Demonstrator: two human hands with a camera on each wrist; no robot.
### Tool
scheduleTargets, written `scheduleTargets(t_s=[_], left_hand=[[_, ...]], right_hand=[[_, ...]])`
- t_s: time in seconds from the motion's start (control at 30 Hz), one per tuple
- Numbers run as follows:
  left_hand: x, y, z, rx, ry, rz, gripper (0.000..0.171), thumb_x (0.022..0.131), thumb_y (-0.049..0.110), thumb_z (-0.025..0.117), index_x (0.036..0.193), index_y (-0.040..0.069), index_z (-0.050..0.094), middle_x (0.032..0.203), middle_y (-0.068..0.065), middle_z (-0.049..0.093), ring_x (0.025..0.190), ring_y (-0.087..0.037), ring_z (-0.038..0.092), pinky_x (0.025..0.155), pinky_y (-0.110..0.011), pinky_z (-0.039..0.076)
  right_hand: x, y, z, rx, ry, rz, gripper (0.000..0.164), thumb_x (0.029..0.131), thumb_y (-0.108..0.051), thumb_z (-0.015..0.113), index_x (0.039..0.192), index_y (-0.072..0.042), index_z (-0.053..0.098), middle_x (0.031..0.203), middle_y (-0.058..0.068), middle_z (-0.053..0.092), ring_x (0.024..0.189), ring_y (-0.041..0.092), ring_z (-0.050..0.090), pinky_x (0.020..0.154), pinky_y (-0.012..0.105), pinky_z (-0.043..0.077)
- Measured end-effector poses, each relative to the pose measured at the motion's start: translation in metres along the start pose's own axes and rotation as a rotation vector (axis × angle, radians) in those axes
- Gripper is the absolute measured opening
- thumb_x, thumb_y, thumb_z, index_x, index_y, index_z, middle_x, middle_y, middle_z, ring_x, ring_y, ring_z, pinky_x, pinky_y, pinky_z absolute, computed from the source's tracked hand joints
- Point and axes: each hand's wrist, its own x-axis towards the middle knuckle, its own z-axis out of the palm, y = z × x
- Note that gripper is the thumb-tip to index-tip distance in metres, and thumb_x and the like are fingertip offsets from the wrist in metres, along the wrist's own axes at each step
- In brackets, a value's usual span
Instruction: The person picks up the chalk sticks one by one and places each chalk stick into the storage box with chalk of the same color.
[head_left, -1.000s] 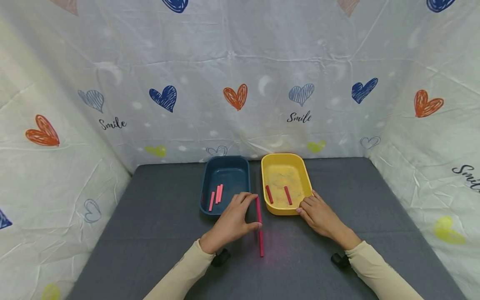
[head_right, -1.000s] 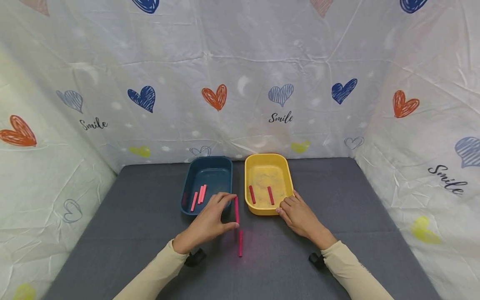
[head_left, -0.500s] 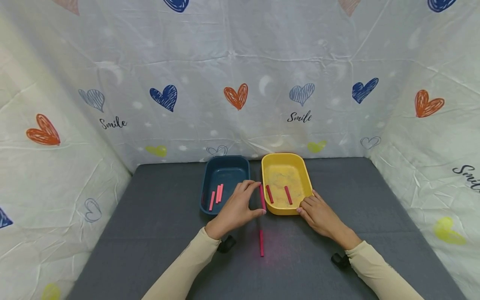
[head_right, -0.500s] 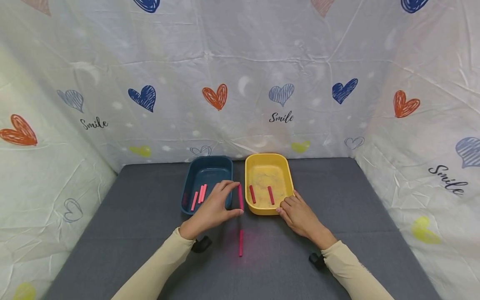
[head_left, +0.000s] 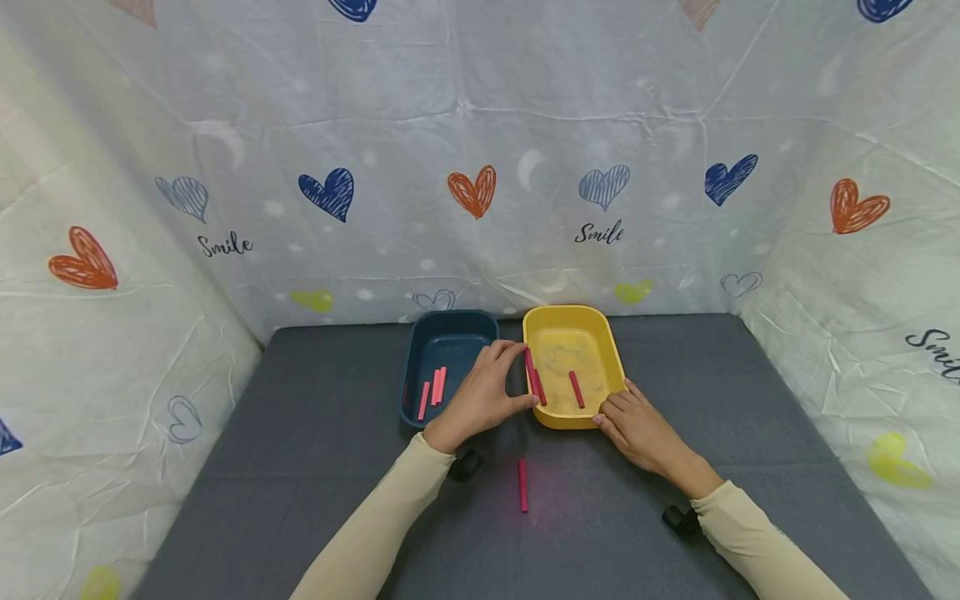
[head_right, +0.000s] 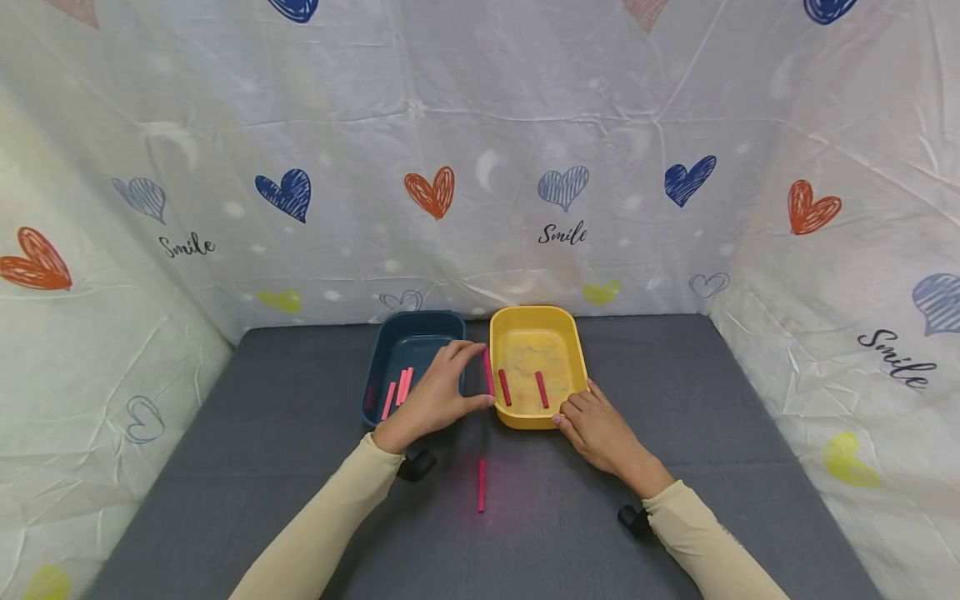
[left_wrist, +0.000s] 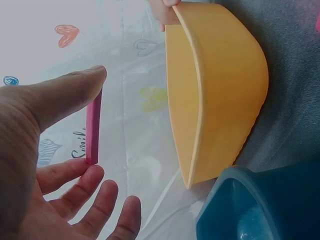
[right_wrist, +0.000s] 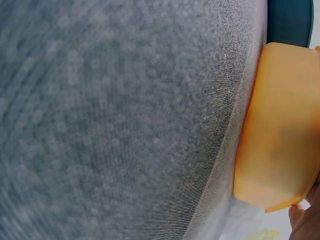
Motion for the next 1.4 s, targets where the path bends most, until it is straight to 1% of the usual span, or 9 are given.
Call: scheduleTargets(t_s=[0.17,0.47,0.9,1.03,1.17,1.3,1.4], left_hand=[[0.009,0.0,0.002,0.005,-0.003,-0.015,0.082,0.079,0.037,0.082,0.147,0.014,0.043,0.143,-0.006,0.044,0.129,-0.023,0.042,0.106,-0.044,0.047],[0.024,0.0,0.009,0.035,-0.016,-0.015,0.083,0.079,0.041,0.081,0.148,0.013,0.042,0.143,-0.006,0.044,0.127,-0.023,0.043,0.106,-0.042,0.047],[0.045,-0.004,0.026,0.003,-0.065,-0.066,0.081,0.08,0.035,0.081,0.147,0.012,0.042,0.144,-0.008,0.043,0.126,-0.024,0.042,0.106,-0.041,0.047],[0.051,-0.005,0.032,0.02,-0.086,-0.056,0.08,0.081,0.035,0.08,0.147,0.012,0.041,0.145,-0.009,0.043,0.127,-0.024,0.042,0.108,-0.04,0.046],[0.056,-0.004,0.037,0.002,-0.101,-0.039,0.079,0.081,0.031,0.081,0.147,0.01,0.042,0.146,-0.01,0.042,0.128,-0.025,0.041,0.108,-0.041,0.045],[0.061,-0.002,0.043,-0.011,-0.11,-0.049,0.079,0.081,0.031,0.081,0.147,0.01,0.042,0.146,-0.009,0.043,0.128,-0.024,0.042,0.108,-0.04,0.046],[0.065,-0.001,0.047,0.001,-0.123,-0.059,0.08,0.081,0.034,0.08,0.147,0.011,0.042,0.146,-0.008,0.043,0.128,-0.022,0.043,0.108,-0.038,0.046]], right_hand=[[0.0,0.0,0.0,0.001,-0.006,0.005,0.018,0.1,-0.025,0.055,0.083,-0.018,0.056,0.082,-0.004,0.054,0.092,0.021,0.058,0.116,0.055,0.029],[0.0,0.0,0.0,-0.004,-0.01,0.007,0.019,0.1,-0.026,0.054,0.082,-0.019,0.055,0.081,-0.004,0.054,0.092,0.021,0.059,0.117,0.054,0.029],[0.0,-0.001,0.0,-0.001,-0.034,0.019,0.019,0.101,-0.025,0.054,0.083,-0.018,0.055,0.083,-0.003,0.055,0.092,0.02,0.058,0.117,0.053,0.028],[0.0,-0.001,0.0,-0.002,-0.038,0.019,0.018,0.101,-0.025,0.054,0.084,-0.018,0.056,0.083,-0.003,0.055,0.092,0.021,0.057,0.117,0.053,0.028],[0.0,0.0,0.0,-0.009,-0.035,0.016,0.018,0.101,-0.025,0.054,0.084,-0.018,0.055,0.083,-0.003,0.054,0.092,0.021,0.058,0.117,0.054,0.029],[0.0,0.0,0.0,-0.007,-0.034,0.015,0.019,0.101,-0.025,0.054,0.083,-0.018,0.055,0.083,-0.004,0.054,0.092,0.02,0.057,0.117,0.054,0.029],[0.001,0.0,0.0,-0.004,-0.034,0.017,0.019,0.101,-0.025,0.054,0.083,-0.019,0.055,0.083,-0.004,0.054,0.092,0.02,0.057,0.117,0.054,0.029]])
